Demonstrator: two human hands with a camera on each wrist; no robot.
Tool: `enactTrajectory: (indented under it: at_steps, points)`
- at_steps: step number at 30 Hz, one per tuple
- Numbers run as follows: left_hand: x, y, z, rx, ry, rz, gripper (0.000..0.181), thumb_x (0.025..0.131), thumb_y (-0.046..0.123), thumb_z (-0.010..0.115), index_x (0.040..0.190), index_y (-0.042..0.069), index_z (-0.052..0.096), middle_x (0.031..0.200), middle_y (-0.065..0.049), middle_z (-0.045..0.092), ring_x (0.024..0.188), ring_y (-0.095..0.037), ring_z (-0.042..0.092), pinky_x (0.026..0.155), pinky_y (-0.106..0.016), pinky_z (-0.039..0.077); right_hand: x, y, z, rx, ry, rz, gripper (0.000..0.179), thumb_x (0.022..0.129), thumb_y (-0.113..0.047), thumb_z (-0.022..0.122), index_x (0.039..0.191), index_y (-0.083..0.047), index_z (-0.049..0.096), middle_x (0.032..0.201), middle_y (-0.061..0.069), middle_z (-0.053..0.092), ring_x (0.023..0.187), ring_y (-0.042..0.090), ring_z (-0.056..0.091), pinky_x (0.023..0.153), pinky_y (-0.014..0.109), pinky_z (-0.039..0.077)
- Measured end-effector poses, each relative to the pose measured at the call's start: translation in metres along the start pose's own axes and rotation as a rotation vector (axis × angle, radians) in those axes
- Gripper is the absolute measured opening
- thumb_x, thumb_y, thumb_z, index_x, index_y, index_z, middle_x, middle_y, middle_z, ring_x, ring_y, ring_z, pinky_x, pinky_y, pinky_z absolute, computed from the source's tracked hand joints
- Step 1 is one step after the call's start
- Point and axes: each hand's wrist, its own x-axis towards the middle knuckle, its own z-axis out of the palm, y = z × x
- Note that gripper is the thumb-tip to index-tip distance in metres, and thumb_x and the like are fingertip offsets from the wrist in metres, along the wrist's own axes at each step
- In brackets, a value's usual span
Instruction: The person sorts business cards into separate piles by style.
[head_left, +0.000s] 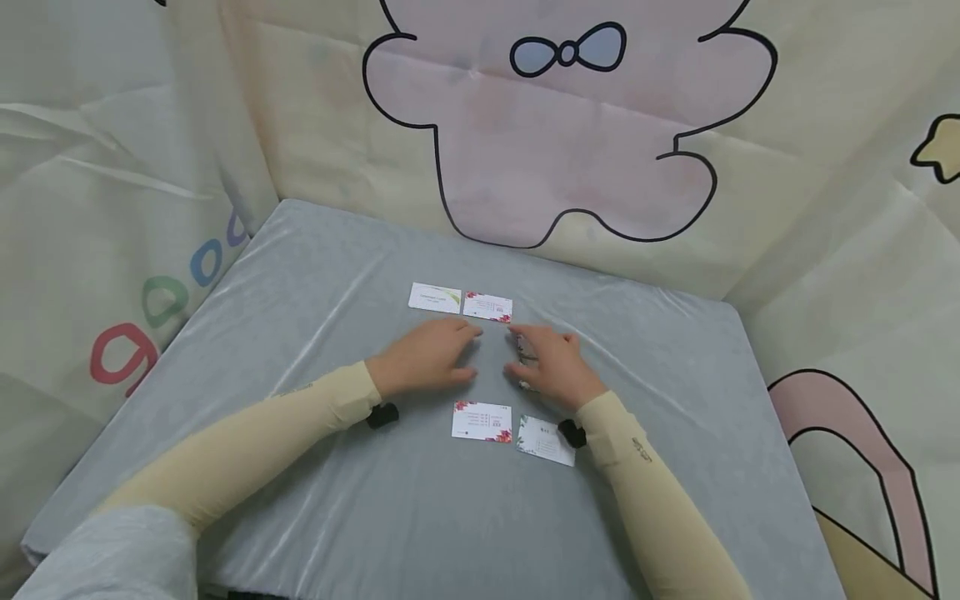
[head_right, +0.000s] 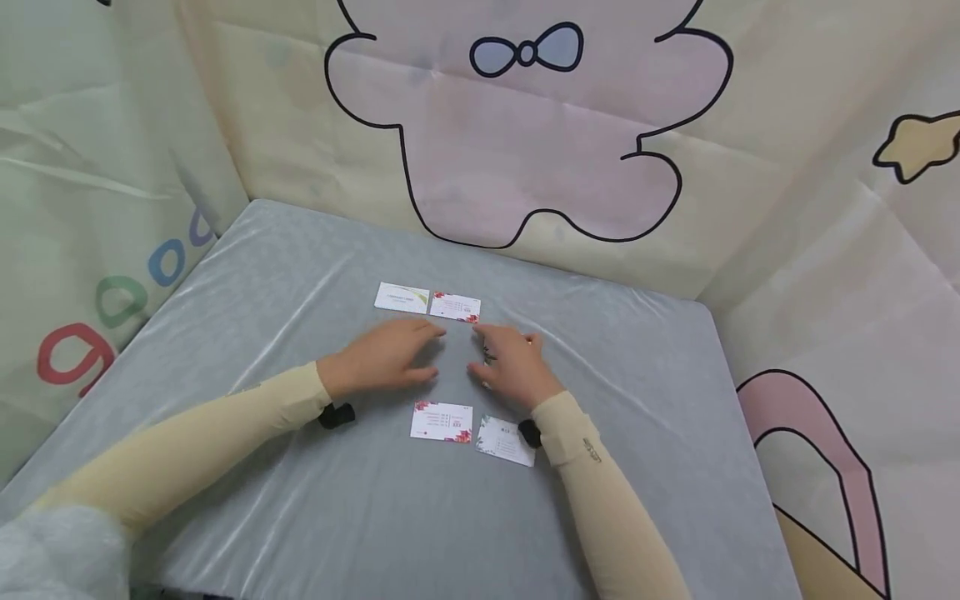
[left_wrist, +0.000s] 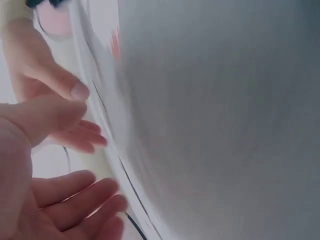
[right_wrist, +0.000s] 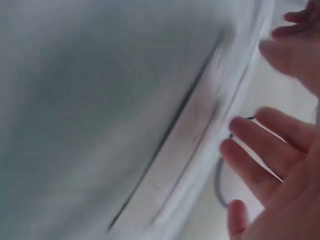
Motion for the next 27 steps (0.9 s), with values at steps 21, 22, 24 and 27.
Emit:
enactTrajectory:
  at_steps: [21, 22, 24, 27]
  points:
    - [-0.066, 0.050, 0.024, -0.094, 0.052, 0.041, 0.031, 0.085, 0.016, 0.090, 0.111, 0.011, 0.074, 0.098, 0.002, 0.077, 0.084, -0.013, 0.065, 0.086, -0.037, 0.058, -0.089, -0.034, 0.024, -0.028, 0.085, -0.212, 0.062, 0.084, -0.024, 0.094, 0.140, -0.011, 0.069, 0.135, 0.004, 0.074, 0.135, 0.025, 0.063, 0.103, 0.058, 0.031]
    - [-0.066, 0.050, 0.024, -0.095, 0.060, 0.044, 0.029, 0.086, 0.015, 0.089, 0.110, 0.011, 0.074, 0.096, 0.002, 0.076, 0.082, -0.012, 0.064, 0.084, -0.036, 0.057, -0.089, -0.033, 0.024, -0.022, 0.091, -0.214, 0.062, 0.084, -0.024, 0.094, 0.140, -0.012, 0.070, 0.134, 0.003, 0.075, 0.134, 0.024, 0.064, 0.104, 0.058, 0.031]
    - [-0.067, 0.050, 0.024, -0.097, 0.076, 0.053, 0.025, 0.085, 0.013, 0.087, 0.106, 0.011, 0.073, 0.092, 0.002, 0.075, 0.078, -0.011, 0.060, 0.080, -0.035, 0.056, -0.088, -0.033, 0.026, -0.008, 0.094, -0.213, 0.062, 0.084, -0.026, 0.095, 0.139, -0.012, 0.070, 0.134, 0.002, 0.075, 0.133, 0.023, 0.065, 0.105, 0.057, 0.031]
    - [-0.067, 0.049, 0.024, -0.099, 0.083, 0.055, 0.022, 0.084, 0.011, 0.084, 0.102, 0.012, 0.072, 0.087, 0.003, 0.073, 0.075, -0.010, 0.057, 0.076, -0.032, 0.053, -0.088, -0.033, 0.027, 0.006, 0.091, -0.210, 0.062, 0.084, -0.029, 0.094, 0.139, -0.014, 0.070, 0.133, 0.000, 0.075, 0.131, 0.020, 0.065, 0.106, 0.055, 0.030]
